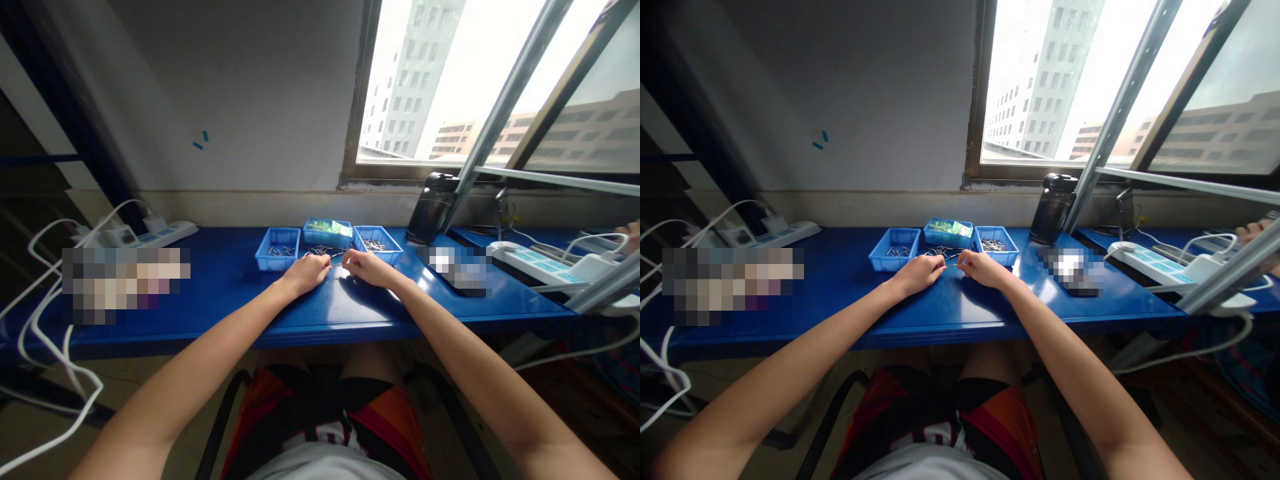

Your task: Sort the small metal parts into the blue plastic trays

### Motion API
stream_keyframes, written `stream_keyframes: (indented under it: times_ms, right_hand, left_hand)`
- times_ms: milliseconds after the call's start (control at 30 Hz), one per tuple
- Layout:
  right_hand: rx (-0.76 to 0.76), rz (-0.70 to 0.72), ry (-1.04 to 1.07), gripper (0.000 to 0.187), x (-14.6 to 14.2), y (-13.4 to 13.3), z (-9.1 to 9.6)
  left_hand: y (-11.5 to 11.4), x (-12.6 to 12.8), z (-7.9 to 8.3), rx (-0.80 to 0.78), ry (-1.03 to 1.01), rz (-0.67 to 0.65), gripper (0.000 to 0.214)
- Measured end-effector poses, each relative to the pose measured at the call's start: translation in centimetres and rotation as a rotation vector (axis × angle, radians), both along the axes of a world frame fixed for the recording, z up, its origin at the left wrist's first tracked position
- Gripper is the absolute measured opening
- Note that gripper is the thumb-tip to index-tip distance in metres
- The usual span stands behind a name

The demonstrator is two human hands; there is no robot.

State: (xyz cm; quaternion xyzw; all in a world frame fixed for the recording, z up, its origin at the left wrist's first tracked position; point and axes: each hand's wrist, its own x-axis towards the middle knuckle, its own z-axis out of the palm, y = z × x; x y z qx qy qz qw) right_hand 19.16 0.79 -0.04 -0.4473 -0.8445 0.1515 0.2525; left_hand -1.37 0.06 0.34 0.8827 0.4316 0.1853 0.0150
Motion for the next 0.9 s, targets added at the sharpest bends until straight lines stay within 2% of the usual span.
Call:
stream_keyframes:
  times_ms: [333, 533, 900]
  right_hand:
    - [0.006, -0.006, 0.001, 0.029, -0.01, -0.11, -0.04]
    - [0.042, 0.005, -0.006, 0.024, -0.11, -0.09, -0.04]
    - [-0.048, 0.031, 0.040, 0.029, -0.17, -0.54, 0.46]
  left_hand:
    - [-0.20, 0.00, 0.02, 0.021, 0.044, 0.032, 0.031]
    - [-0.64, 0.19, 0.44, -0.007, 0.100, 0.079, 0.031]
    - [-0.70, 0.24, 0.40, -0.003, 0.138, 0.077, 0.035]
